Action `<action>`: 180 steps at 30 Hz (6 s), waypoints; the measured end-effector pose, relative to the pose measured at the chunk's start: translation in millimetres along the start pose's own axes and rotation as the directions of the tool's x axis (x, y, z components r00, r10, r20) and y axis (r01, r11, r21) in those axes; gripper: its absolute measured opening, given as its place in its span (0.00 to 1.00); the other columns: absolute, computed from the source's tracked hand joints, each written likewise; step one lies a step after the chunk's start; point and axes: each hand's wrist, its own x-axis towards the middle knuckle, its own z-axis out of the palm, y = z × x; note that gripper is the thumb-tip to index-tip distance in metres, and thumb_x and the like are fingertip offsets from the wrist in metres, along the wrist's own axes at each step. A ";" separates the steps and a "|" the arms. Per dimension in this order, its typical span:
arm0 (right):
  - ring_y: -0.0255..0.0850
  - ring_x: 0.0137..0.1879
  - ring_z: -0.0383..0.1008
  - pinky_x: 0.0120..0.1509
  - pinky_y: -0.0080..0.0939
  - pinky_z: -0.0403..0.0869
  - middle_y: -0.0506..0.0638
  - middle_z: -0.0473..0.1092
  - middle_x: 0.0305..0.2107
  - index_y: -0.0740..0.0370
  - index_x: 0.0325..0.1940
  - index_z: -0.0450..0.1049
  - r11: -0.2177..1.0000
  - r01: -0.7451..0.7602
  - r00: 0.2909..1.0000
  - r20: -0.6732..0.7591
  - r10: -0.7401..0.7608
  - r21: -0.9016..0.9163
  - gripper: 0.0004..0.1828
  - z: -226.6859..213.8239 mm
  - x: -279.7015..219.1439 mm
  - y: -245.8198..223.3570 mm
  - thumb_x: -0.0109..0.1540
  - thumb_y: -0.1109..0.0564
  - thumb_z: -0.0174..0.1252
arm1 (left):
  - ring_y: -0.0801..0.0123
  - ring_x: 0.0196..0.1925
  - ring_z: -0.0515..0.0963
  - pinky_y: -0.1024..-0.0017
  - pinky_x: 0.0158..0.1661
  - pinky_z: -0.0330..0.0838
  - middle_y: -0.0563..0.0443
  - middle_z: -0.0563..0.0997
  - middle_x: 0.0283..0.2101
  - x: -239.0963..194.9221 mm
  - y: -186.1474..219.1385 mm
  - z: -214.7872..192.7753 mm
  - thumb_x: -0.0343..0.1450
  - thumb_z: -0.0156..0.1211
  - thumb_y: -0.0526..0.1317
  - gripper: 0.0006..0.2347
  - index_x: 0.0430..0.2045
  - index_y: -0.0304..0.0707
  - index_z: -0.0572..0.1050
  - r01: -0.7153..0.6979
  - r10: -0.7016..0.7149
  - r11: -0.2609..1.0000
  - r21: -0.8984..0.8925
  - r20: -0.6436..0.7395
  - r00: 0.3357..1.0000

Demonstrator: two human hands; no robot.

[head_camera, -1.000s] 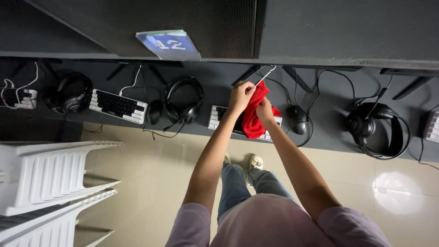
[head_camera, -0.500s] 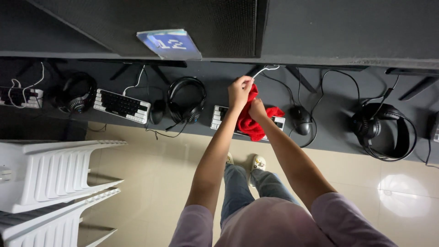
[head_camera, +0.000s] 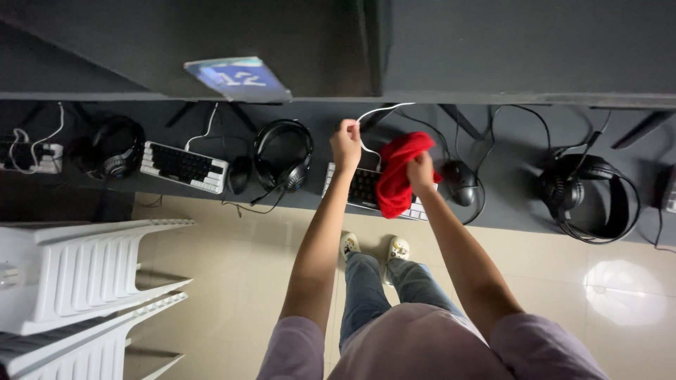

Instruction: The person wipes a computer mouse, headphones, and a keyboard with a red cloth. They lift and turn each item to wipe different sides and surfaces, then place them back on the desk.

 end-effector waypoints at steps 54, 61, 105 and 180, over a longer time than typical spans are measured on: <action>0.48 0.51 0.78 0.57 0.49 0.78 0.57 0.76 0.45 0.66 0.55 0.72 0.530 -0.488 0.871 0.423 0.249 0.693 0.25 -118.0 85.5 12.1 0.59 0.68 0.36 | 0.51 0.49 0.75 0.55 0.51 0.67 0.47 0.79 0.43 -116.2 103.6 65.7 0.74 0.55 0.37 0.10 0.45 0.36 0.80 -0.487 0.431 0.872 0.055 0.387 0.815; 0.48 0.54 0.77 0.59 0.50 0.77 0.54 0.76 0.49 0.62 0.56 0.74 0.596 -0.420 0.907 0.339 0.251 0.684 0.20 -65.6 166.0 39.0 0.61 0.67 0.47 | 0.53 0.51 0.76 0.59 0.53 0.70 0.48 0.80 0.45 -116.7 91.9 74.8 0.74 0.57 0.36 0.10 0.46 0.36 0.79 -0.539 0.464 0.840 0.051 0.447 0.765; 0.38 0.49 0.76 0.54 0.39 0.74 0.52 0.79 0.40 0.67 0.50 0.75 0.956 -0.014 0.991 0.134 -0.026 0.293 0.14 -132.3 -11.3 -24.0 0.62 0.68 0.52 | 0.83 0.36 0.81 0.82 0.38 0.73 0.61 0.84 0.33 -47.0 76.8 102.7 0.69 0.67 0.40 0.05 0.34 0.43 0.82 0.358 -0.085 0.857 -0.371 0.584 0.807; 0.64 0.50 0.74 0.55 0.58 0.73 0.65 0.74 0.45 0.69 0.39 0.73 0.881 0.290 0.953 0.201 -0.228 -0.375 0.08 -137.6 62.3 50.8 0.58 0.62 0.56 | 0.62 0.28 0.83 0.68 0.26 0.83 0.46 0.77 0.35 -27.0 49.9 74.1 0.71 0.57 0.28 0.09 0.44 0.34 0.69 0.097 -0.073 0.964 -0.249 0.106 0.992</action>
